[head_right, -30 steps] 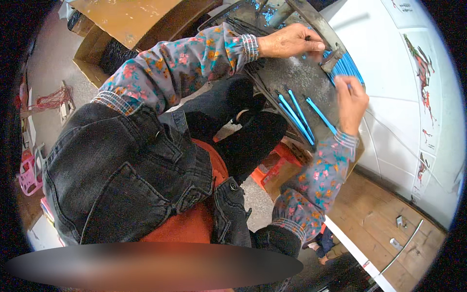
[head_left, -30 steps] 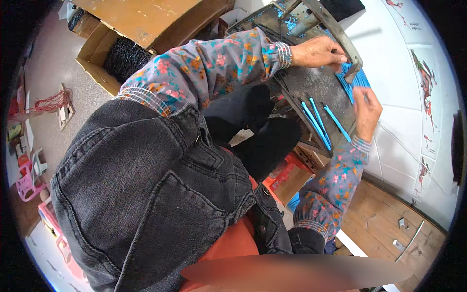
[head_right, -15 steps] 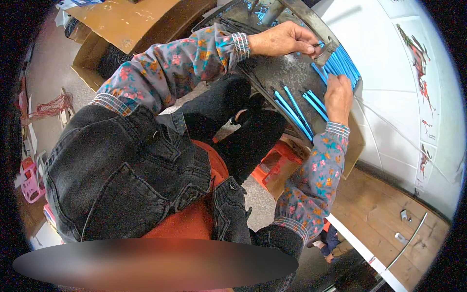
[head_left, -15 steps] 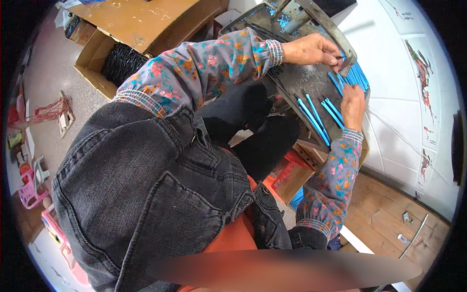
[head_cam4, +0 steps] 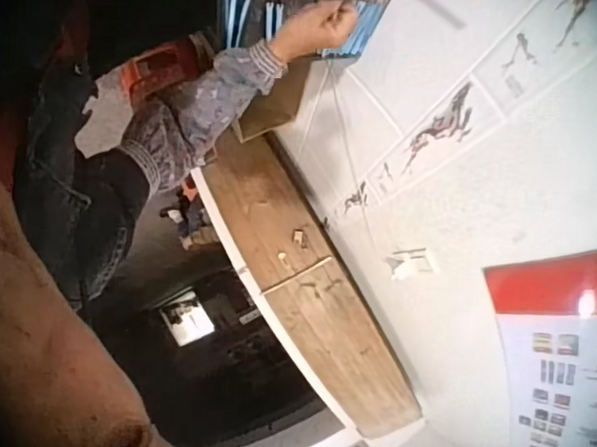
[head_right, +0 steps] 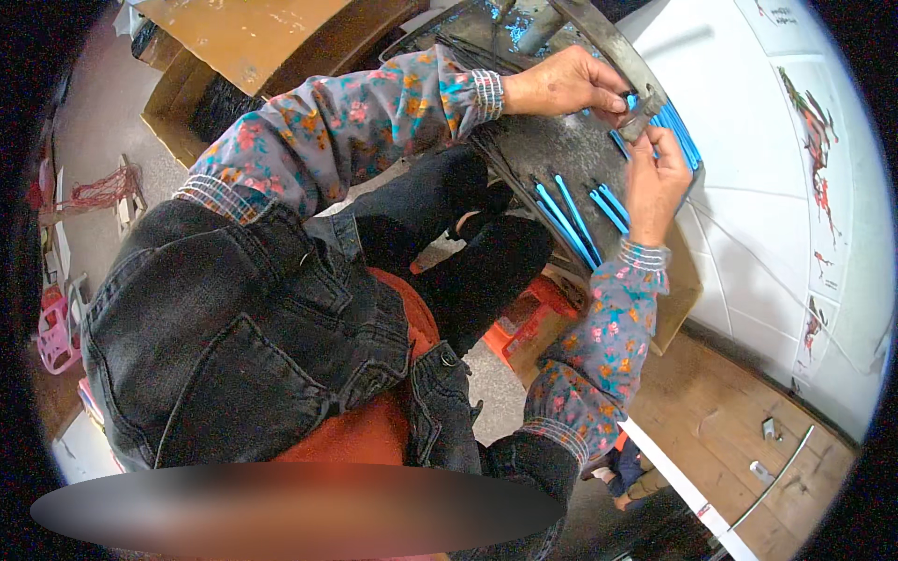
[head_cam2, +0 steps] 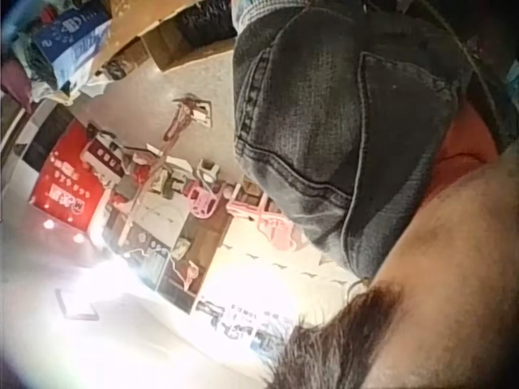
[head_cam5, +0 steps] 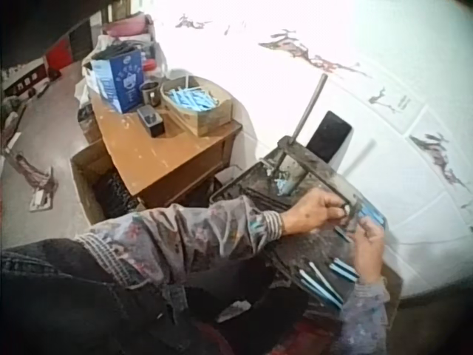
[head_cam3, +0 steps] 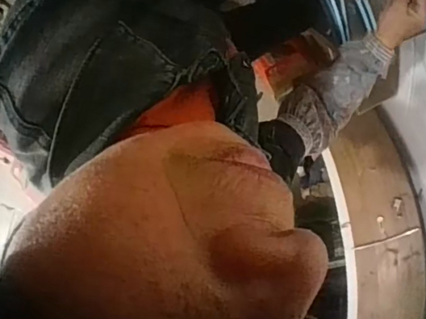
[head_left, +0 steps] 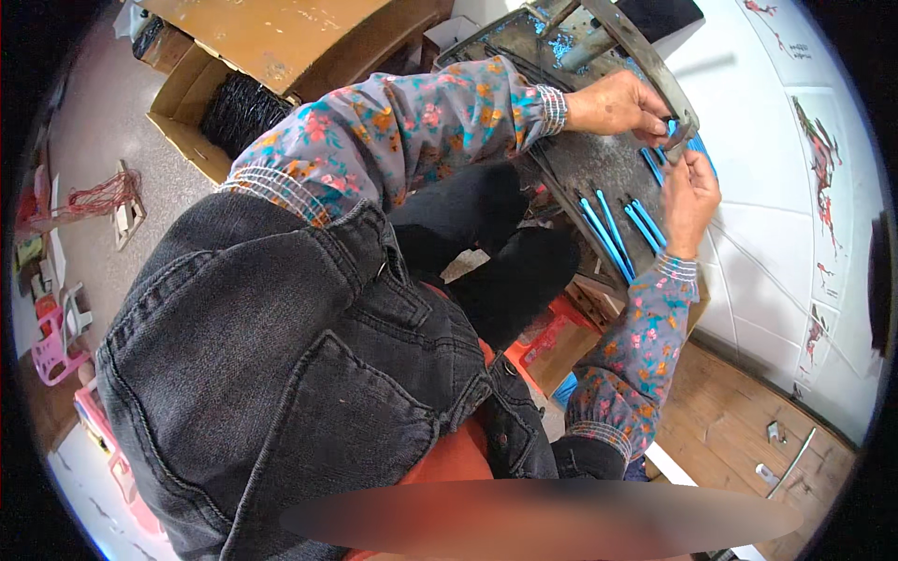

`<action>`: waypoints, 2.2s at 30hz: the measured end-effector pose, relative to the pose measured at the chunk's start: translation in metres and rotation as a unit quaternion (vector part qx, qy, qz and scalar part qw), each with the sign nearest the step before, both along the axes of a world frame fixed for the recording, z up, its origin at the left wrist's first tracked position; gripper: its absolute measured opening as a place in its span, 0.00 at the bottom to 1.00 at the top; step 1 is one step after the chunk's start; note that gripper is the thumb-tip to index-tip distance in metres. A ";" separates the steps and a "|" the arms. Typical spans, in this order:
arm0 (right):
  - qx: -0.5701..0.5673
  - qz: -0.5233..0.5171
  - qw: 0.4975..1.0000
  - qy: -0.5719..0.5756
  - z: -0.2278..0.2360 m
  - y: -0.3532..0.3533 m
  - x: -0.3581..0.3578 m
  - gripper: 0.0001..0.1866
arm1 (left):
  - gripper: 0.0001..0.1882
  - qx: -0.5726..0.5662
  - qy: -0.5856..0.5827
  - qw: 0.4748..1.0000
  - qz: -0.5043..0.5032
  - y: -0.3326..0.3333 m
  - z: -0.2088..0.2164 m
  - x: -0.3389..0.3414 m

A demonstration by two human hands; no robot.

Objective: Sorting small blue items and feeding them into a processing machine at a workbench.

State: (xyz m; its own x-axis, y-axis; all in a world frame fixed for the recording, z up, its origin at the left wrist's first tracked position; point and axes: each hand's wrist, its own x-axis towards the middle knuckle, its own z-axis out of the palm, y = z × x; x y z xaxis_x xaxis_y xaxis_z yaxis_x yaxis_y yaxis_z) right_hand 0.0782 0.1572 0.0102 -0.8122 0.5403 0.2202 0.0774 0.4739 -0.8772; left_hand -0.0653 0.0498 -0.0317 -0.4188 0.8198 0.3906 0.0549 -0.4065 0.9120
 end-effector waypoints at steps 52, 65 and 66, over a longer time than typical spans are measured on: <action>0.304 -0.068 0.950 -0.025 -0.056 -0.012 0.084 0.07 | 0.21 -0.201 0.553 0.808 0.025 -0.079 0.026 -0.056; 0.291 -0.067 0.954 -0.023 -0.053 -0.016 0.083 0.06 | 0.14 -0.192 0.602 0.774 0.035 -0.077 0.004 -0.056; 0.291 -0.069 0.954 -0.024 -0.053 -0.017 0.085 0.06 | 0.16 -0.165 0.533 0.829 0.042 -0.078 0.005 -0.060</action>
State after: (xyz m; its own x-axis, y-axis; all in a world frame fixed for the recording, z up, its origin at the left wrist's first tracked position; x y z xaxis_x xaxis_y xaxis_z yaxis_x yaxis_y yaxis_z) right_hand 0.1632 0.1404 -0.0425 -0.7585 0.4410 0.4797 0.2080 0.8616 -0.4631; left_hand -0.1253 -0.0280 -0.0263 -0.0408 0.9407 0.3366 0.9162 -0.0991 0.3882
